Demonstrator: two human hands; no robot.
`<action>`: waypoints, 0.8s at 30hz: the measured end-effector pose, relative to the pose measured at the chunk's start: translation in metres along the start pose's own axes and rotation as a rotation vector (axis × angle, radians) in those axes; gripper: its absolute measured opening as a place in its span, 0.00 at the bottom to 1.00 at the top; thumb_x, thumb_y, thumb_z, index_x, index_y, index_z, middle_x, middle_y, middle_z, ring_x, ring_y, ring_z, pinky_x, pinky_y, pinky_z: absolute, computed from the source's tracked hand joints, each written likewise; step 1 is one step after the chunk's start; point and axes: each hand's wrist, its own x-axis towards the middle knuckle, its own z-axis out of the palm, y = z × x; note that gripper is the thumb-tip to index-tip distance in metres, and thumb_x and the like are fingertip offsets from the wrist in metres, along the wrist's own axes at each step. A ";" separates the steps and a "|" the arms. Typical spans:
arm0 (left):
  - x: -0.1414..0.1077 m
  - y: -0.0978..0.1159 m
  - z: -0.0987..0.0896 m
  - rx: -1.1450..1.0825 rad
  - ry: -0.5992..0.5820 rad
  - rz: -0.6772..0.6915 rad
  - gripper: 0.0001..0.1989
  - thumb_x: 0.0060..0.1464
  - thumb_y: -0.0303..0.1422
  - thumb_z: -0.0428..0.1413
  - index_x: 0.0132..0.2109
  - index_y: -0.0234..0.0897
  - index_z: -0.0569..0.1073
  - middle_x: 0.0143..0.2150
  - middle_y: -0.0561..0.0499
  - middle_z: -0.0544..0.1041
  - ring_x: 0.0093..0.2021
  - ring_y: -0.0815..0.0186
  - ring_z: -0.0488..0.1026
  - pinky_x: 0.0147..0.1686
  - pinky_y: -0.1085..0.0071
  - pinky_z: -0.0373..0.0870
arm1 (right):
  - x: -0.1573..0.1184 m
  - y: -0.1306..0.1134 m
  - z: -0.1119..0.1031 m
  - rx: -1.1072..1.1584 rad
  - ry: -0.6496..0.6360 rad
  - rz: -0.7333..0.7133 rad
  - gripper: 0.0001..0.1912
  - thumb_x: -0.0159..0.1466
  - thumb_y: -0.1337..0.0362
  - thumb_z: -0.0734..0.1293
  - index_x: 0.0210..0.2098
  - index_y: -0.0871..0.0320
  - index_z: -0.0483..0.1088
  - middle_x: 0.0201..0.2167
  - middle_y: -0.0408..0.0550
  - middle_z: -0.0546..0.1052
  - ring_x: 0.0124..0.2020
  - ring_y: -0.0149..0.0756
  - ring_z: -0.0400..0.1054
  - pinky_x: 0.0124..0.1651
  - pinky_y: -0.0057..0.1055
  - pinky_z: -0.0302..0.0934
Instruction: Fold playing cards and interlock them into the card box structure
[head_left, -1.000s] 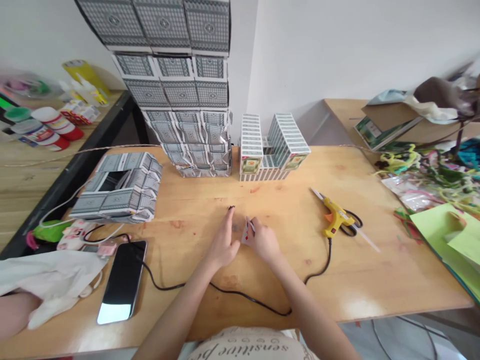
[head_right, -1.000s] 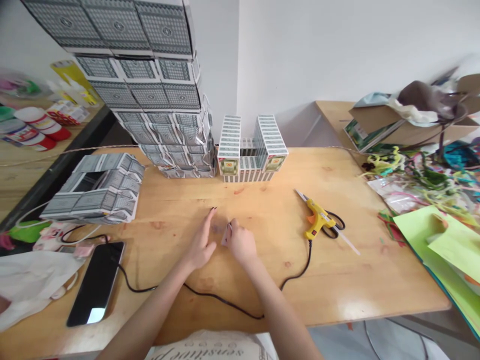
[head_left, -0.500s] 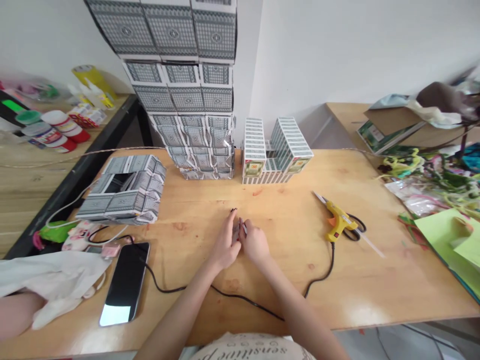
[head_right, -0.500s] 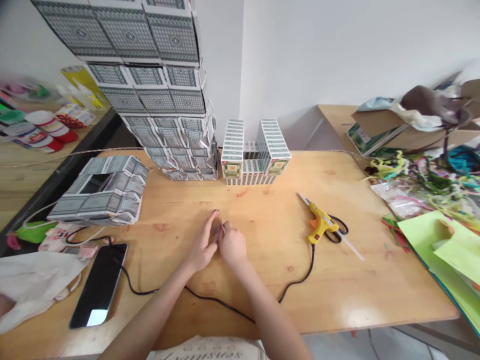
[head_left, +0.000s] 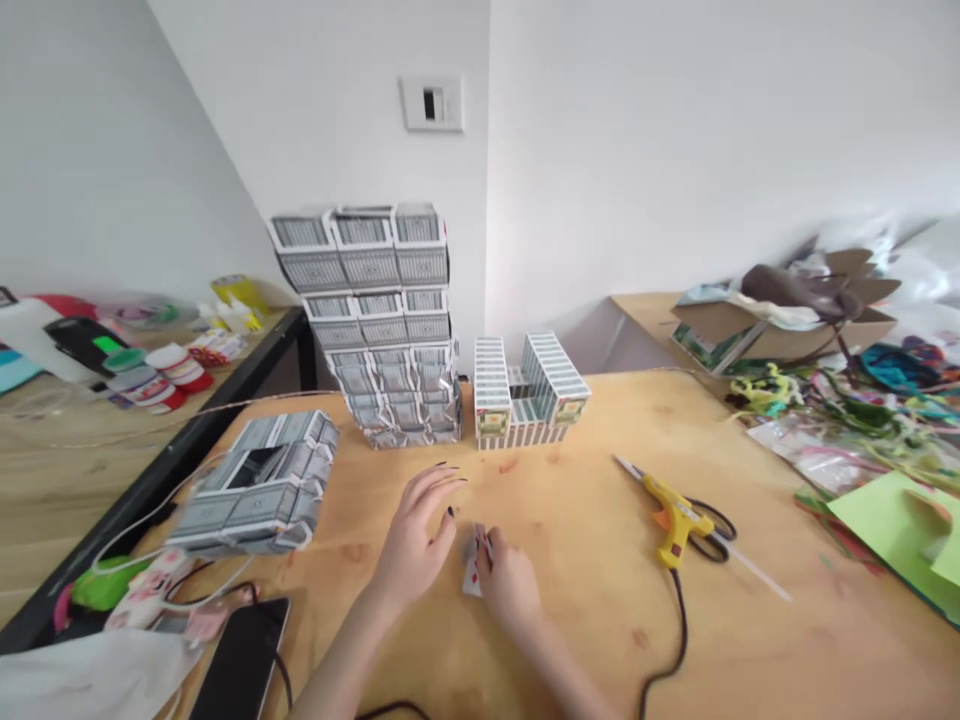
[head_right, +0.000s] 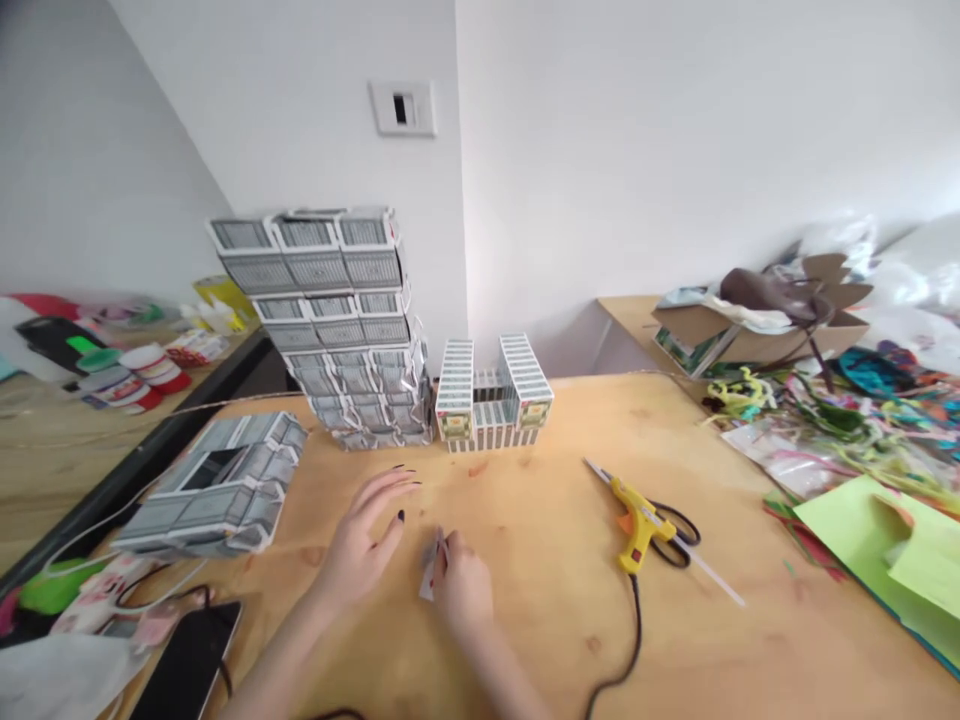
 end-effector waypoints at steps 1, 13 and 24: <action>0.004 0.001 -0.003 0.024 0.018 0.017 0.18 0.52 0.25 0.45 0.48 0.42 0.68 0.52 0.48 0.68 0.55 0.62 0.63 0.54 0.58 0.63 | 0.000 0.001 0.001 0.007 0.004 -0.002 0.13 0.65 0.63 0.51 0.28 0.57 0.61 0.19 0.47 0.74 0.21 0.33 0.69 0.20 0.25 0.44; 0.144 0.051 -0.133 0.445 0.449 0.292 0.25 0.49 0.29 0.51 0.56 0.41 0.61 0.58 0.47 0.62 0.61 0.56 0.54 0.60 0.52 0.50 | 0.000 0.004 0.005 0.014 0.002 0.025 0.11 0.64 0.63 0.52 0.28 0.56 0.61 0.23 0.48 0.75 0.24 0.34 0.70 0.22 0.25 0.45; 0.237 0.027 -0.180 0.765 0.131 0.130 0.24 0.47 0.42 0.54 0.51 0.36 0.67 0.50 0.45 0.71 0.54 0.54 0.63 0.60 0.50 0.41 | -0.001 0.005 0.007 -0.088 0.060 -0.009 0.12 0.65 0.63 0.52 0.29 0.57 0.62 0.23 0.48 0.75 0.25 0.36 0.70 0.22 0.26 0.44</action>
